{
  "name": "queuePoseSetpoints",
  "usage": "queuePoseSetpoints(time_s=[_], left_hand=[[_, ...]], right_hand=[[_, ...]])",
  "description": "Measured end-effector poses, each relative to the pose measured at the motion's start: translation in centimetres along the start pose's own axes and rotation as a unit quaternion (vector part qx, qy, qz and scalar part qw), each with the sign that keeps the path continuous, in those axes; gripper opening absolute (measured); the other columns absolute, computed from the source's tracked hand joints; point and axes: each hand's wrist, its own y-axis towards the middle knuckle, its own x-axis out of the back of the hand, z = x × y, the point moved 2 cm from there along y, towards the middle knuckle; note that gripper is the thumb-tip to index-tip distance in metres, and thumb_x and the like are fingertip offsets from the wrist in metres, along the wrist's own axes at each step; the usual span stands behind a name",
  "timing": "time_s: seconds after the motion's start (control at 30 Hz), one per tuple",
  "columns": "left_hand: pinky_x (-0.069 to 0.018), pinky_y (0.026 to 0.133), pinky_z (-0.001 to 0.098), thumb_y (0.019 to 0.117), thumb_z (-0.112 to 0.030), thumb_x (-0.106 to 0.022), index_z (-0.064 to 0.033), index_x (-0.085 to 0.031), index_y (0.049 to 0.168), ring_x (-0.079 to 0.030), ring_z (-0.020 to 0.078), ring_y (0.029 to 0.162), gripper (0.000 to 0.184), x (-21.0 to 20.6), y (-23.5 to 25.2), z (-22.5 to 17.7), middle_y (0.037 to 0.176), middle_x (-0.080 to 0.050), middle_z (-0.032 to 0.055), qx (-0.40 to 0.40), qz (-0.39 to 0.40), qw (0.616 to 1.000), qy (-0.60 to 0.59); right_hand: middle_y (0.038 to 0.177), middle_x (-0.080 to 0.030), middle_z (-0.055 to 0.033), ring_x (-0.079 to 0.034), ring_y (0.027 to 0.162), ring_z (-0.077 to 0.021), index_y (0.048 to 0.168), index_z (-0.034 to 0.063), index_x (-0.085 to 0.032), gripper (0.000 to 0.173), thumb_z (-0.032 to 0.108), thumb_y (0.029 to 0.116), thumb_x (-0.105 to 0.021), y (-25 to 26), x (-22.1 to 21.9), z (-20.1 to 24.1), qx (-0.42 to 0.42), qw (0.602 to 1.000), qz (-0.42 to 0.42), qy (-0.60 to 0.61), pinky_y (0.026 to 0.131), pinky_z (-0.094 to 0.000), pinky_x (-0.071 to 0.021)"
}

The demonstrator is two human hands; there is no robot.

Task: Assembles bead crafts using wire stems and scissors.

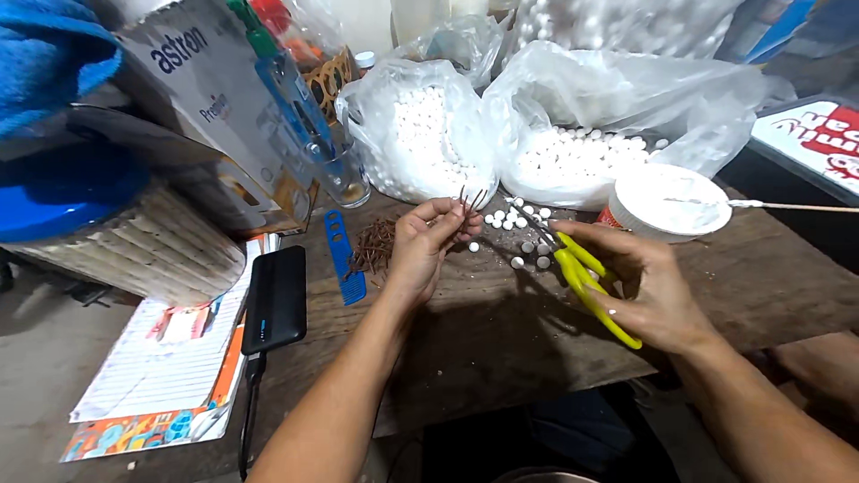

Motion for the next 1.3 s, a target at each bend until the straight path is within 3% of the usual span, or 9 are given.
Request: queuePoseSetpoints(time_s=[0.2, 0.5, 0.67, 0.77, 0.97, 1.1, 1.3], left_hand=[[-0.0606, 0.077, 0.0231, 0.1008, 0.002, -0.056, -0.0098, -0.067, 0.097, -0.071, 0.0056, 0.079, 0.017, -0.2, -0.2, 0.0, 0.089, -0.073, -0.0032, -0.095, 0.017, 0.991, 0.093], [-0.0594, 0.076, 0.0207, 0.0978, 0.005, -0.059, -0.0052, -0.066, 0.097, -0.069, 0.0025, 0.079, 0.013, -0.7, -0.5, -0.3, 0.088, -0.070, -0.0047, -0.148, 0.007, 0.976, 0.160], [-0.0581, 0.072, 0.0178, 0.0977, 0.005, -0.059, -0.0043, -0.065, 0.096, -0.067, 0.0003, 0.075, 0.012, -0.7, -0.5, -0.3, 0.086, -0.068, -0.0049, -0.160, 0.005, 0.971, 0.180], [-0.0522, 0.065, 0.0116, 0.0968, 0.005, -0.060, -0.0030, -0.066, 0.096, -0.061, -0.0043, 0.071, 0.010, -0.8, -0.6, -0.4, 0.084, -0.066, -0.0056, -0.190, -0.009, 0.958, 0.214], [-0.0528, 0.071, 0.0117, 0.0948, 0.005, -0.061, 0.0026, -0.066, 0.098, -0.062, -0.0054, 0.077, 0.007, -1.0, -0.7, 0.2, 0.089, -0.067, -0.0028, -0.258, -0.020, 0.934, 0.246], [-0.0516, 0.067, 0.0109, 0.0949, 0.004, -0.059, 0.0032, -0.066, 0.098, -0.061, -0.0053, 0.075, 0.007, -0.9, -0.6, 0.3, 0.089, -0.066, -0.0015, -0.266, -0.026, 0.930, 0.254], [-0.0536, 0.071, 0.0127, 0.0948, 0.005, -0.059, 0.0047, -0.066, 0.099, -0.062, -0.0036, 0.078, 0.008, -0.9, -0.6, 0.4, 0.092, -0.066, 0.0002, -0.285, -0.023, 0.925, 0.251]], right_hand=[[0.101, -0.068, 0.0056, -0.057, 0.077, 0.0104, 0.129, -0.0004, -0.065, 0.055, 0.027, 0.0820, -0.074, -0.1, -0.6, -0.6, -0.015, 1.000, -0.007, -0.011, 0.067, -0.0076, -0.0487], [0.104, -0.070, 0.0047, -0.059, 0.079, 0.0103, 0.128, -0.0018, -0.065, 0.055, 0.026, 0.0819, -0.074, -0.1, -0.9, -0.7, -0.015, 1.000, -0.010, 0.002, 0.068, -0.0071, -0.0494], [0.101, -0.069, 0.0061, -0.059, 0.078, 0.0098, 0.128, -0.0010, -0.065, 0.055, 0.027, 0.0818, -0.075, -0.1, -0.9, -0.8, -0.019, 1.000, -0.008, 0.011, 0.067, -0.0078, -0.0500], [0.100, -0.069, 0.0061, -0.059, 0.076, 0.0091, 0.128, -0.0009, -0.065, 0.055, 0.027, 0.0821, -0.075, -0.1, -0.9, -0.8, -0.027, 1.000, -0.005, 0.015, 0.066, -0.0084, -0.0506], [0.103, -0.070, 0.0057, -0.058, 0.077, 0.0099, 0.129, 0.0002, -0.065, 0.054, 0.025, 0.0824, -0.075, -0.1, -0.8, -0.8, -0.043, 0.999, -0.007, 0.005, 0.067, -0.0075, -0.0499], [0.102, -0.069, 0.0046, -0.056, 0.076, 0.0104, 0.129, -0.0014, -0.064, 0.056, 0.027, 0.0815, -0.075, -0.1, -0.6, -0.9, -0.027, 0.999, -0.016, -0.012, 0.066, -0.0070, -0.0474], [0.098, -0.068, 0.0062, -0.057, 0.077, 0.0090, 0.129, 0.0007, -0.063, 0.057, 0.030, 0.0815, -0.075, -0.5, -1.1, -1.1, -0.032, 0.999, 0.003, -0.004, 0.067, -0.0085, -0.0496]])
